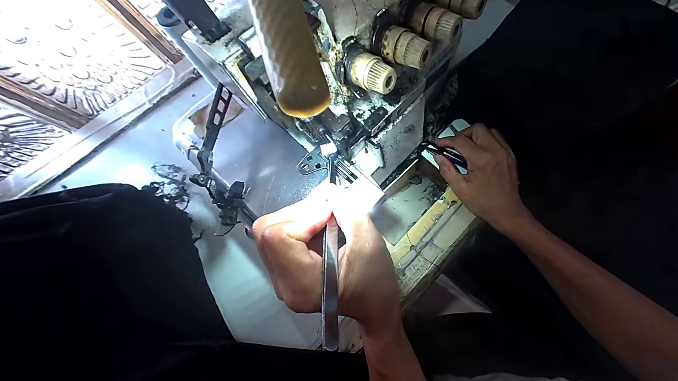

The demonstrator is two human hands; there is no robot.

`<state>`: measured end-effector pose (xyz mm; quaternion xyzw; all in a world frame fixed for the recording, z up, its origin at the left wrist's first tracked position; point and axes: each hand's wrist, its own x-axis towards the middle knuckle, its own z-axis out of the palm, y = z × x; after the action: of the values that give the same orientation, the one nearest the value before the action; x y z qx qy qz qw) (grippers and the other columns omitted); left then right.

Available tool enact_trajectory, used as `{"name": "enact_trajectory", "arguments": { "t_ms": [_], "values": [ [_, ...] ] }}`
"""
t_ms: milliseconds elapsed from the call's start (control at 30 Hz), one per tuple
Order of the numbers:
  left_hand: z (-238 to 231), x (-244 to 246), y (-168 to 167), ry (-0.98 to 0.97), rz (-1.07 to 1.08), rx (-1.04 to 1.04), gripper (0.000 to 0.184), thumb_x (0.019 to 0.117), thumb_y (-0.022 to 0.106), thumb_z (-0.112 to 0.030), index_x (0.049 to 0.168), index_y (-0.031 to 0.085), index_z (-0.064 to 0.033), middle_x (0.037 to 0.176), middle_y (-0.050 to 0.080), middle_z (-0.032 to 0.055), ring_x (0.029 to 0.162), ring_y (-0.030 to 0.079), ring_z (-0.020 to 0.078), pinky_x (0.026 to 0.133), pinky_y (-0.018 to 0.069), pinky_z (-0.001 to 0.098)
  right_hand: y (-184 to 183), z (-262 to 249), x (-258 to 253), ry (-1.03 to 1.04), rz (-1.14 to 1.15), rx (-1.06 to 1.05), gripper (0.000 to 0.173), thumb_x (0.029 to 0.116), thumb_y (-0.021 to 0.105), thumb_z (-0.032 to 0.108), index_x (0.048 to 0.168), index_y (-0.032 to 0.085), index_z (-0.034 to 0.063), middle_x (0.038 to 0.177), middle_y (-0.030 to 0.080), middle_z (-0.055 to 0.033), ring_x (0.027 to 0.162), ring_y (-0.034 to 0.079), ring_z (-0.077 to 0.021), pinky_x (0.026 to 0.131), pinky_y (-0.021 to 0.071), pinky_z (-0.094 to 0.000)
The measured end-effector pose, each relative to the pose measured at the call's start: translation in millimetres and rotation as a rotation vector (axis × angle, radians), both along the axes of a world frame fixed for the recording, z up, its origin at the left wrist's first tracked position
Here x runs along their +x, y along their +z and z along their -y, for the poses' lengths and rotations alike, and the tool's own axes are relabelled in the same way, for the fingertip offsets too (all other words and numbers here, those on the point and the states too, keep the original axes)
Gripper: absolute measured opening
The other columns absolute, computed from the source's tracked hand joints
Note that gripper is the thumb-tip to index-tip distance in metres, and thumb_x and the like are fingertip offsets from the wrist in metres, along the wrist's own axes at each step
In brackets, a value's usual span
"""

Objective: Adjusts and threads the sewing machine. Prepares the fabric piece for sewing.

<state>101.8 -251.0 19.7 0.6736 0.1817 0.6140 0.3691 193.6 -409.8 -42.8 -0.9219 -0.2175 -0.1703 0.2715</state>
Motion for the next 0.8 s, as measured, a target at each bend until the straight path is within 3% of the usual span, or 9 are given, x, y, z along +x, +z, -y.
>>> {"name": "enact_trajectory", "arguments": {
  "t_ms": [800],
  "values": [
    [-0.5,-1.0,-0.4,-0.031,-0.01,-0.014,0.013,0.0803,0.067,0.005,0.082,0.058,-0.0037,0.082,0.062,0.001,0.08,0.066,0.0073,0.069,0.0578,0.0217,0.5,0.1,-1.6,0.013,0.011,0.01,0.029,0.1003,0.064,0.024,0.12,0.072,0.0041,0.109,0.064,-0.019,0.097,0.062,-0.0369,0.08,0.0513,-0.0499]
  ]
}}
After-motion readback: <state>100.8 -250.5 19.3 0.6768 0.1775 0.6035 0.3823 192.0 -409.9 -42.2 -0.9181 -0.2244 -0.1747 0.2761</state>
